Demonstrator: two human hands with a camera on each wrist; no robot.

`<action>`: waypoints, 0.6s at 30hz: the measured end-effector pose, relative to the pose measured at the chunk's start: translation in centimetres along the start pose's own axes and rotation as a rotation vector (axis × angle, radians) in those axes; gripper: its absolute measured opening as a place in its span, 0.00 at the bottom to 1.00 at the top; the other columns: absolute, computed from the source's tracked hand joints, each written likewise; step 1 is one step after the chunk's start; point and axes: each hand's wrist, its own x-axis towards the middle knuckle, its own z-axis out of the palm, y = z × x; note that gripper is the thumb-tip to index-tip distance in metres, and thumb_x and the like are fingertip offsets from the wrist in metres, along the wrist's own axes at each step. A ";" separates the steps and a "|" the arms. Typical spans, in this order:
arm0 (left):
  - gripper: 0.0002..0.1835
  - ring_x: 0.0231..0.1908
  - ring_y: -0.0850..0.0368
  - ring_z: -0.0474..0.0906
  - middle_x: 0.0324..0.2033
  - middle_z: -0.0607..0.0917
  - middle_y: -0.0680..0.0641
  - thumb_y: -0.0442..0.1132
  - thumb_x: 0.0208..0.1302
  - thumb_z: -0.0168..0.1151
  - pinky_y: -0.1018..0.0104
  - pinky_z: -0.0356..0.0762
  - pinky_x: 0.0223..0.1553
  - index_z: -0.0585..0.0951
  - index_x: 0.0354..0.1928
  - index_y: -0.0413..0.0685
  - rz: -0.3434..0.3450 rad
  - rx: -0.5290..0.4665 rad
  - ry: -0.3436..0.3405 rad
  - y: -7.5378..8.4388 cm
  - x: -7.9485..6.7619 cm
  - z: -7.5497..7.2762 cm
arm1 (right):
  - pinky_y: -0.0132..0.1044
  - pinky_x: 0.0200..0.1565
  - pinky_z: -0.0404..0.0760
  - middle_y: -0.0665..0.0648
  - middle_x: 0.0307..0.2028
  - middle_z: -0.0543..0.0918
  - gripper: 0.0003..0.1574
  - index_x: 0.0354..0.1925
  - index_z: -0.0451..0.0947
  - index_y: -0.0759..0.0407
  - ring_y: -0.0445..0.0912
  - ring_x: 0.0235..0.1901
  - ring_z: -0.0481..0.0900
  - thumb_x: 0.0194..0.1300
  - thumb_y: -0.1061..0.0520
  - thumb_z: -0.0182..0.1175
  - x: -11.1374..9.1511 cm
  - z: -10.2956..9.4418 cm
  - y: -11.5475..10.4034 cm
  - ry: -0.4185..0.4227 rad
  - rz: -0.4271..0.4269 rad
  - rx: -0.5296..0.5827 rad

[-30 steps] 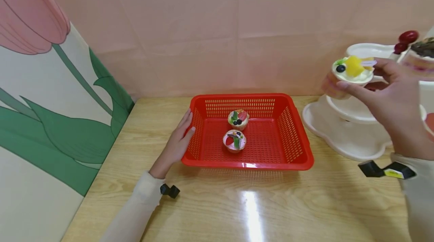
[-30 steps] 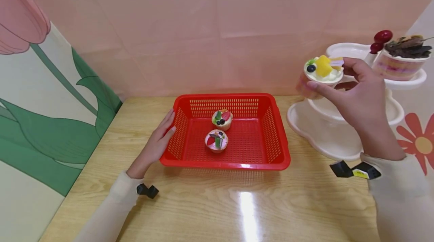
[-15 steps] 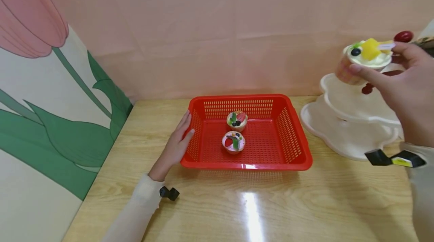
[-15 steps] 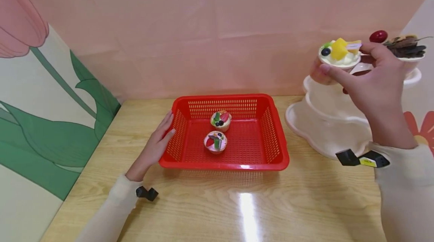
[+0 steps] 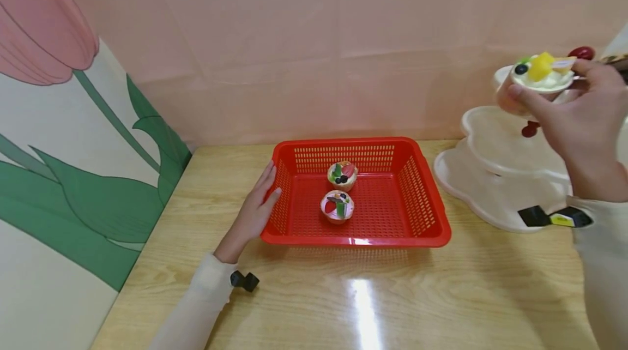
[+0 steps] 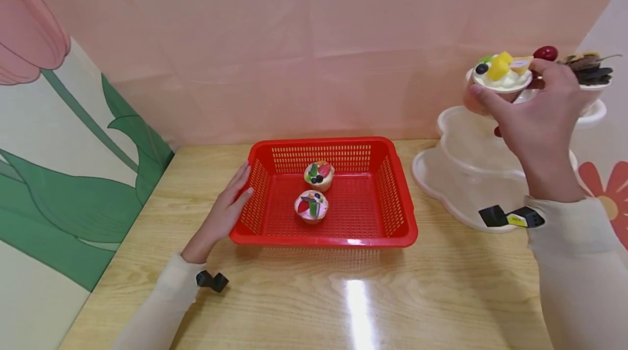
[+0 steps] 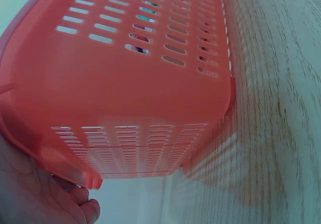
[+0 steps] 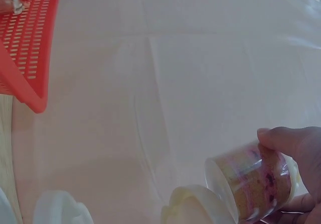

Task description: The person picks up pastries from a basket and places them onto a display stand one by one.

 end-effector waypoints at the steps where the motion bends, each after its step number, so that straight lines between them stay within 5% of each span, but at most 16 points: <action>1: 0.32 0.79 0.55 0.41 0.81 0.45 0.52 0.42 0.82 0.45 0.45 0.47 0.75 0.51 0.81 0.46 -0.001 -0.001 0.000 0.0 0.0 0.0 | 0.13 0.35 0.62 0.33 0.49 0.63 0.46 0.70 0.70 0.58 0.26 0.39 0.60 0.59 0.43 0.74 0.1 0.1 0.0 0.005 0.001 -0.016; 6: 0.32 0.79 0.56 0.41 0.81 0.45 0.51 0.43 0.82 0.45 0.45 0.47 0.75 0.51 0.81 0.46 -0.004 0.000 0.002 -0.1 0.1 0.1 | 0.23 0.56 0.61 0.33 0.50 0.64 0.47 0.69 0.72 0.58 0.27 0.51 0.59 0.57 0.44 0.75 0.9 0.3 0.3 0.018 0.008 -0.014; 13: 0.31 0.79 0.56 0.41 0.81 0.46 0.51 0.43 0.82 0.45 0.45 0.47 0.75 0.51 0.80 0.45 -0.004 -0.002 0.003 -0.1 0.1 0.1 | 0.20 0.58 0.69 0.42 0.54 0.68 0.50 0.71 0.63 0.51 0.34 0.53 0.72 0.55 0.60 0.76 2.1 0.7 1.2 0.014 -0.051 0.215; 18: 0.31 0.79 0.56 0.41 0.81 0.45 0.53 0.43 0.82 0.45 0.45 0.48 0.75 0.51 0.80 0.45 -0.007 0.000 0.003 -0.1 0.1 0.1 | 0.28 0.68 0.63 0.42 0.60 0.64 0.54 0.76 0.51 0.43 0.35 0.61 0.67 0.61 0.52 0.72 2.1 0.7 1.1 -0.001 -0.018 0.084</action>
